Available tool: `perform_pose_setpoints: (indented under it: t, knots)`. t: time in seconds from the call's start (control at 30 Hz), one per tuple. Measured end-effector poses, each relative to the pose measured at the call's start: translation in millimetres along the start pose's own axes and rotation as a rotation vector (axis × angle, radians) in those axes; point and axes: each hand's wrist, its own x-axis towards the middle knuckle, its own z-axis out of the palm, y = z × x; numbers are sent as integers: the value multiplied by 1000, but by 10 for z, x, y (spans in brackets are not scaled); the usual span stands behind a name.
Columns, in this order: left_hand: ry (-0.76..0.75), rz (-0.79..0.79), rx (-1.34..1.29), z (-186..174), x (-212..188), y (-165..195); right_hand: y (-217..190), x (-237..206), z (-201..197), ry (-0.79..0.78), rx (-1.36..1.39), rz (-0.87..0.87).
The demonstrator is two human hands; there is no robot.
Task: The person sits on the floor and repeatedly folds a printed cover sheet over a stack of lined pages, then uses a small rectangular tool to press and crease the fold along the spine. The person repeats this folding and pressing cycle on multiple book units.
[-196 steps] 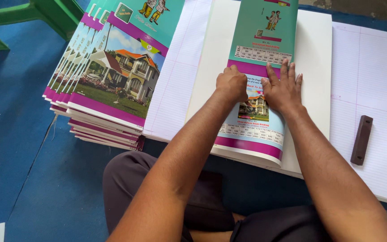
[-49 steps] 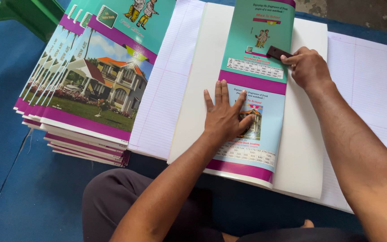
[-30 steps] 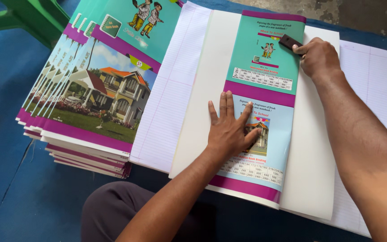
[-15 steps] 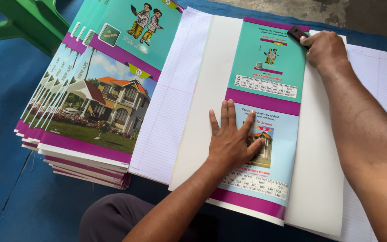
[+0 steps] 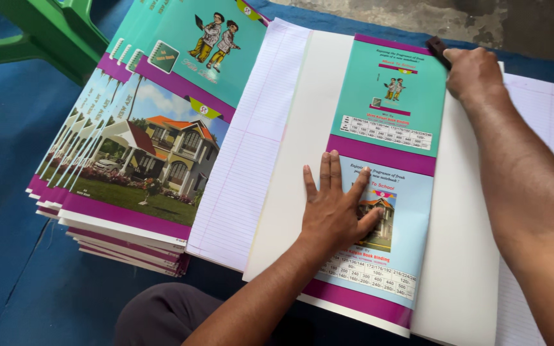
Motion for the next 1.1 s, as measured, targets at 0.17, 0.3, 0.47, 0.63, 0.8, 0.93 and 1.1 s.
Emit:
perform_pose_setpoints:
  t: [0.17,0.3,0.47,0.63,0.8,0.93,1.1]
  knots:
    - [-24,-16,1,5,-4,11,-64,-156,-125,-152,-5,87]
    - [-23,-18,9,-3,-16,30,-233,-396,-309,-235,61,165]
    - [-33,-28,18,-31,-37,58,-307,-737,-601,-212,130,124]
    - [-53,-47,28,-47,-56,91,-397,-1092,-709,-192,179,120]
    - [-72,-59,51,-76,-96,123,-487,-1442,-709,-174,255,118]
    - [-110,-72,67,-109,-105,154,-516,-1638,-735,-183,221,88]
    - [-141,-96,75,-122,-143,174,-562,-1867,-802,-197,219,47]
